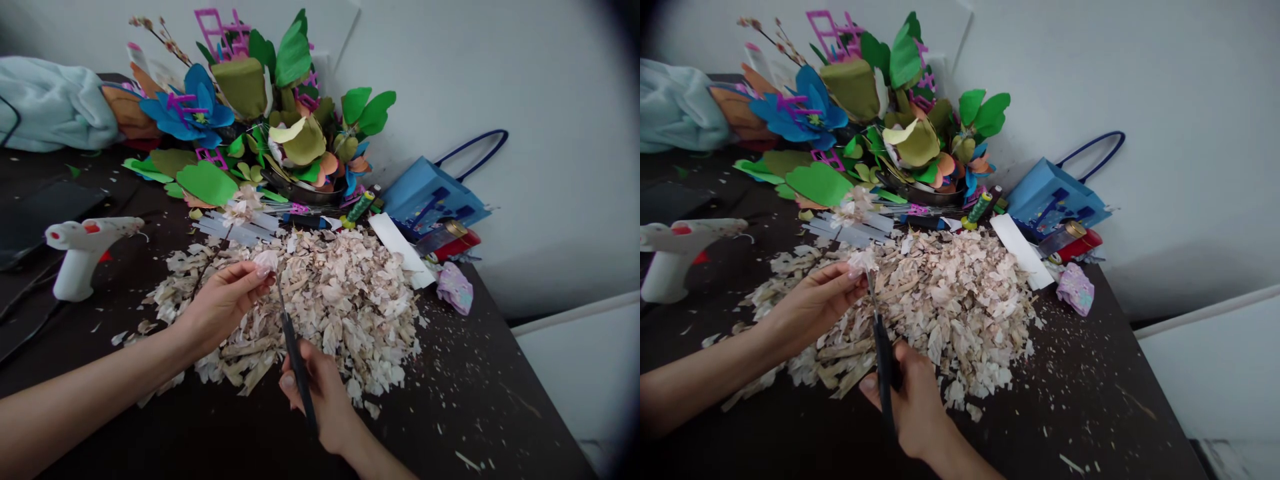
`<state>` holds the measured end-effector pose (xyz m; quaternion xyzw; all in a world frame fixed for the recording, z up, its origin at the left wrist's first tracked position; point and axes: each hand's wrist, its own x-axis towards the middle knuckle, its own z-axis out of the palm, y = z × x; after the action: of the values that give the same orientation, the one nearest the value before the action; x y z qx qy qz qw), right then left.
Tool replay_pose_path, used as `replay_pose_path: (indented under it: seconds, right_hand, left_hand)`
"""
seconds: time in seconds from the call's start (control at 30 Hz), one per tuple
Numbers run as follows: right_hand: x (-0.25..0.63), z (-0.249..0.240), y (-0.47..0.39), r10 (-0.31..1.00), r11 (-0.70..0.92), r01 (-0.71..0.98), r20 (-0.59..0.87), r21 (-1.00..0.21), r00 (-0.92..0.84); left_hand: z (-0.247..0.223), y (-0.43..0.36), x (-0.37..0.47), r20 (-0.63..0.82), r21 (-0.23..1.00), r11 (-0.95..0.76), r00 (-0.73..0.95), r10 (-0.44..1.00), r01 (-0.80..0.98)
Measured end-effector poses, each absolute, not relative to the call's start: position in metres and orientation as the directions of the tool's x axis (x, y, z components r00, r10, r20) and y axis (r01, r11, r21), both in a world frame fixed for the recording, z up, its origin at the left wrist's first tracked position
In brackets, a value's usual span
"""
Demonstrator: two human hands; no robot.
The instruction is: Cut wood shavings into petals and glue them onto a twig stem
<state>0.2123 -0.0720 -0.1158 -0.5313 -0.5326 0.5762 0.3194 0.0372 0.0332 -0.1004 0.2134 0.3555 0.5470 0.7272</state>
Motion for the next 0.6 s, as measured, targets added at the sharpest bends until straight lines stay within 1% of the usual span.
replay_pose_path:
  seconds: [0.17,0.37,0.6]
  right_hand:
    - [0.2127,-0.1184,-0.0719,0.938,-0.226,0.139,-0.254,-0.964,-0.236]
    - [0.2096,-0.1178,-0.0716,0.932,-0.254,0.125,-0.277,-0.959,-0.234]
    - [0.2075,-0.1186,-0.0726,0.926,-0.277,0.097,-0.293,-0.956,-0.239]
  left_hand:
    - [-0.1030,0.0328,0.0368,-0.282,0.708,0.306,0.142,0.949,-0.636]
    - [-0.1060,0.0321,0.0386,-0.279,0.675,0.317,0.167,0.946,-0.666]
    - [-0.1082,0.0289,0.0409,-0.290,0.674,0.335,0.181,0.940,-0.659]
